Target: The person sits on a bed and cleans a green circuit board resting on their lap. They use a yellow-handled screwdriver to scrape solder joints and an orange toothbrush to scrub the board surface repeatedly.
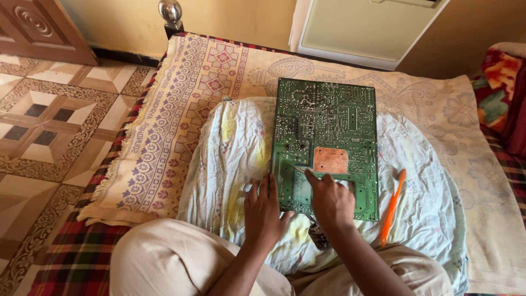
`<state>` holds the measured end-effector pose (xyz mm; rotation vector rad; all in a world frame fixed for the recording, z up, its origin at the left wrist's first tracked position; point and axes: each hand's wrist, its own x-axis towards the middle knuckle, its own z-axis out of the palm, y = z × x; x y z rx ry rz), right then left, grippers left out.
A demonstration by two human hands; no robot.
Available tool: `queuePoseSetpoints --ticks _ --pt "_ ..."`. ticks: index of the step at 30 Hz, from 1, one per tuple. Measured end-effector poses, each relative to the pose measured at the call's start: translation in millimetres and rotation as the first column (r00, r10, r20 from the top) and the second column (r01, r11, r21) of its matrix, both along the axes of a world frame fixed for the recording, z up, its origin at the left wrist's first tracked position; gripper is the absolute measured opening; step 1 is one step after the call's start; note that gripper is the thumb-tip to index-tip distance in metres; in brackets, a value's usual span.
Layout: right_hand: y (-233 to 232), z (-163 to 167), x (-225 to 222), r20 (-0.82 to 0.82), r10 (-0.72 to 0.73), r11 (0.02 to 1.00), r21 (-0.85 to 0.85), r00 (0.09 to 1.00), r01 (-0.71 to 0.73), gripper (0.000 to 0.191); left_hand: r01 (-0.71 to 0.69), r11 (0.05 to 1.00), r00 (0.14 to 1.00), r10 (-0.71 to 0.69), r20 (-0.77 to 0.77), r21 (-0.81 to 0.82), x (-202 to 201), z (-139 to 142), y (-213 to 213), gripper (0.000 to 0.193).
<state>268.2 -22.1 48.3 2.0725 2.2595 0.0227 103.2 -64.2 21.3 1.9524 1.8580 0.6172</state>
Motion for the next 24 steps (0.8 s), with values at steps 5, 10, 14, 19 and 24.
queuePoseSetpoints --ticks 5,10,14,19,24 --pt "-29 14 16 0.063 0.045 0.998 0.05 0.997 -0.049 0.058 -0.021 0.998 1.0 0.021 0.001 -0.051 7 0 3 0.107" --pt "-10 12 -3 0.059 -0.01 1.0 -0.021 0.998 0.011 0.054 -0.018 0.999 1.0 0.018 0.001 -0.044 6 3 2 0.107" --pt "5 6 -17 -0.004 0.016 0.999 0.041 1.0 -0.016 0.058 -0.024 1.0 0.999 0.023 0.048 0.015 2 5 1 0.105" --pt "-31 -5 4 0.02 0.019 0.997 -0.073 1.0 -0.018 0.059 0.002 1.0 1.0 -0.003 0.015 0.029 2 1 0 0.106" --pt "-49 -22 19 -0.021 0.078 0.991 0.111 0.997 -0.075 0.063 -0.001 1.0 1.0 0.001 -0.031 -0.005 6 -2 5 0.107"
